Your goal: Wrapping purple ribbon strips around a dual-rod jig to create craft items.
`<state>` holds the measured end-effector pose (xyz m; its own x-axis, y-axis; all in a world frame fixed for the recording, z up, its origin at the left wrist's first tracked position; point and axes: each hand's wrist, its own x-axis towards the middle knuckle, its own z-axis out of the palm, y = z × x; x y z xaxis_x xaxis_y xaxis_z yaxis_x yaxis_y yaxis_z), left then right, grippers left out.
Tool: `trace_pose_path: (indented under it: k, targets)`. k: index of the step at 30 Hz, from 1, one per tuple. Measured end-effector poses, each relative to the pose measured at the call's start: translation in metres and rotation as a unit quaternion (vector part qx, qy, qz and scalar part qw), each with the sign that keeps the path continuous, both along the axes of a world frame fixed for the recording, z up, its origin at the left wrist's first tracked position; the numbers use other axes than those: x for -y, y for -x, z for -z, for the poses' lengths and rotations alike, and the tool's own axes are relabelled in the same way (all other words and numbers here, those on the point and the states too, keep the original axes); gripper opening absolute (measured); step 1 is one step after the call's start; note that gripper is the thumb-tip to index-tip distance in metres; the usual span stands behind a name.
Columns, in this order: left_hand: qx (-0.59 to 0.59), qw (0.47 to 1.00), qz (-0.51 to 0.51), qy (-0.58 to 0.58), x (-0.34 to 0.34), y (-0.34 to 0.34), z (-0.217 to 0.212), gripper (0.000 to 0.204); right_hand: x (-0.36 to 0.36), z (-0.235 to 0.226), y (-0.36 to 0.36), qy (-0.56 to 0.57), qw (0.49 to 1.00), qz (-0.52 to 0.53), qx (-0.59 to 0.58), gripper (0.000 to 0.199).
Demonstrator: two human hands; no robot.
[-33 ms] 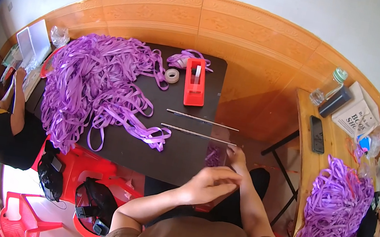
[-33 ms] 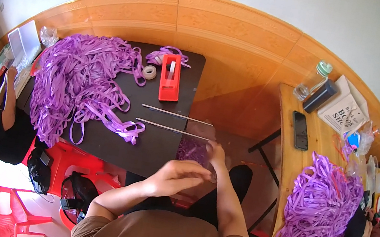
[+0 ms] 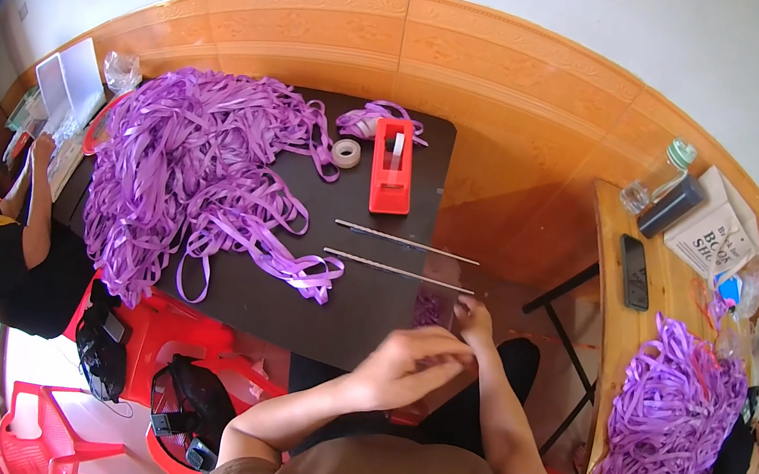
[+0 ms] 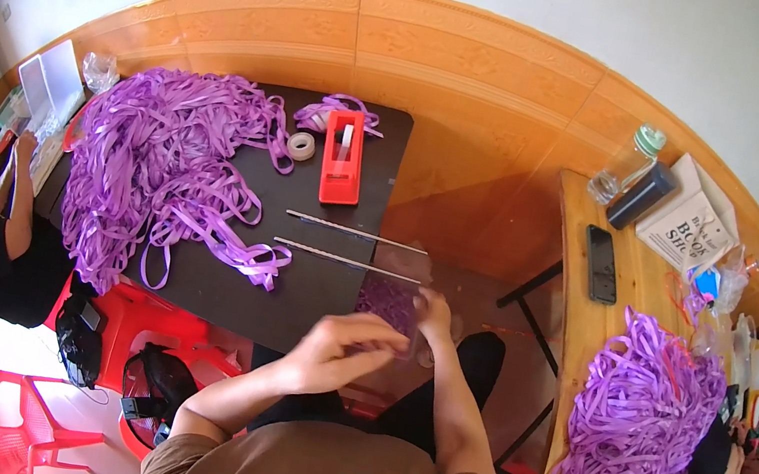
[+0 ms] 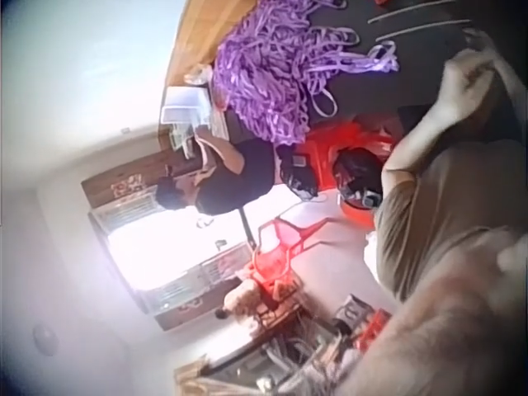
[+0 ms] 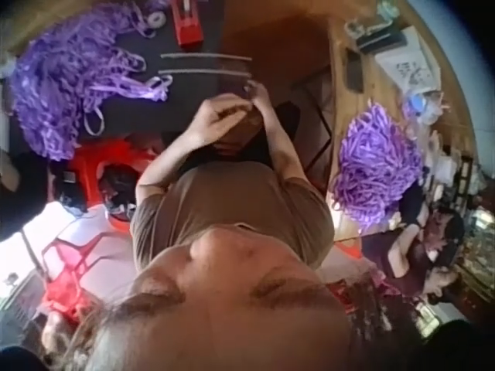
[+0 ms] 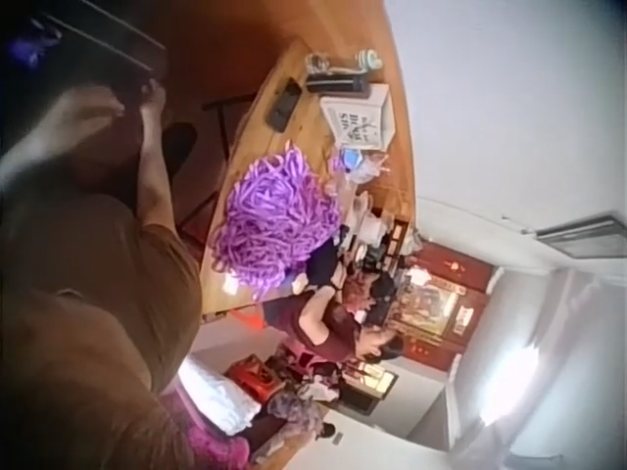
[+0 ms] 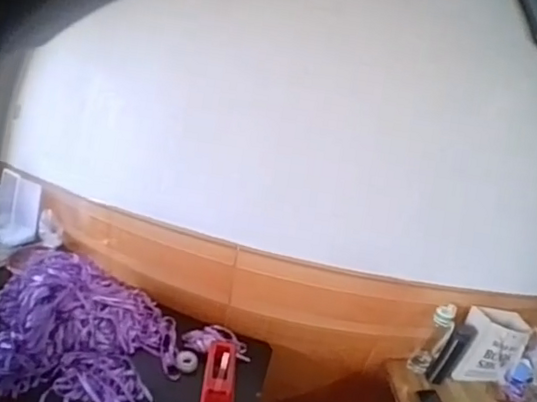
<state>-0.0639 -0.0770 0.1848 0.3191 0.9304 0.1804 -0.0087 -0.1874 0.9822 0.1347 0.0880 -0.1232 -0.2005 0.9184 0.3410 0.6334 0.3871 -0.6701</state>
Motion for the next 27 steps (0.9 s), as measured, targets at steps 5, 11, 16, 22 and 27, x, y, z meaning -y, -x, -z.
trace_pose_path:
  k: [5, 11, 16, 22, 27]
  targets:
    - [-0.402, 0.773, -0.424, -0.246, 0.007, 0.076, 0.002, 0.021, 0.048, -0.048, -0.010, 0.174, 0.980, 0.029, -0.088, 0.022]
    - [-0.395, 0.802, -0.378, -0.239, 0.004, 0.086, 0.041, 0.013, 0.085, -0.121, 0.008, 0.155, 0.960, -0.013, -0.231, 0.013]
    - [-0.333, 0.859, -0.241, -0.306, 0.000, 0.035, 0.039, 0.019, 0.114, -0.246, 0.055, -0.028, 0.954, -0.208, -0.213, 0.038]
    - [-0.308, 0.854, -0.276, -0.316, 0.004, 0.049, 0.036, 0.025, 0.105, -0.247, 0.066, -0.040, 0.949, -0.237, -0.204, 0.025]
    - [-0.196, 0.870, -0.407, -0.197, 0.006, 0.115, 0.040, 0.013, 0.108, -0.259, 0.053, 0.002, 0.887, -0.107, -0.449, 0.013]
